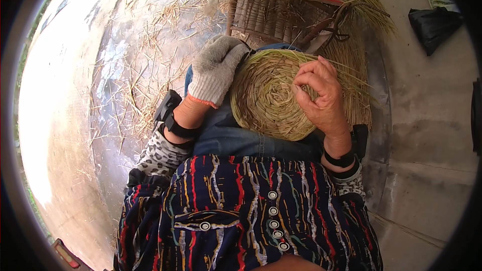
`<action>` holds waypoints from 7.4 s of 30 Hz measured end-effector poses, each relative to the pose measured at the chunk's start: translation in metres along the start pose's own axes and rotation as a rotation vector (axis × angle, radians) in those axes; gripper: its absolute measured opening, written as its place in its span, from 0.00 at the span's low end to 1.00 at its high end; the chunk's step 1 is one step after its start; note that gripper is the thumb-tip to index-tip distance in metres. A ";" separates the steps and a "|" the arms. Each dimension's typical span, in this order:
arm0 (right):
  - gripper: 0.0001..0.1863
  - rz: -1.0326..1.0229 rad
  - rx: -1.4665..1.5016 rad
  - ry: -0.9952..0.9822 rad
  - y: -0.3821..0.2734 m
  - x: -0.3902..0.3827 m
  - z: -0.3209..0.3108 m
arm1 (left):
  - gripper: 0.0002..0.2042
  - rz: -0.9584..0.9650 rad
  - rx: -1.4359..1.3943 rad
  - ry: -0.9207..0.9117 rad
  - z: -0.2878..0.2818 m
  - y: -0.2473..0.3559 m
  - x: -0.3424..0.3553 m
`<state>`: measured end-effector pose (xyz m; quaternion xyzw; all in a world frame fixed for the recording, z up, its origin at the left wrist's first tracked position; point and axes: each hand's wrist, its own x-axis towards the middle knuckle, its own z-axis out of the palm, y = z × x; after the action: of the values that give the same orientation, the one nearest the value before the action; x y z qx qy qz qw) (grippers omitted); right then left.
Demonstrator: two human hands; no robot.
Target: Weaving a straw basket using long dried straw strands and a large needle.
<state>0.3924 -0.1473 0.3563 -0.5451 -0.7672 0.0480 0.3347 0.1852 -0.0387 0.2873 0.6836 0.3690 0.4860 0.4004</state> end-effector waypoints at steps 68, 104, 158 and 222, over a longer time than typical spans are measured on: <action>0.24 -0.309 -0.269 0.086 -0.003 0.028 0.007 | 0.14 -0.349 -0.484 -0.187 -0.083 0.023 0.037; 0.14 -0.270 -0.303 0.023 0.004 0.026 0.023 | 0.11 -0.352 -0.455 -0.645 -0.038 0.026 0.049; 0.11 0.064 -0.370 -0.106 0.030 0.012 0.032 | 0.08 0.135 1.077 -0.422 0.014 0.074 -0.025; 0.39 -0.233 -0.045 0.101 0.018 0.015 0.019 | 0.11 0.863 0.772 -0.221 -0.056 0.047 0.029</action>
<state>0.3934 -0.1220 0.3409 -0.4615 -0.8084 -0.0358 0.3637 0.1438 -0.0215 0.3517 0.9149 0.1639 0.3612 -0.0754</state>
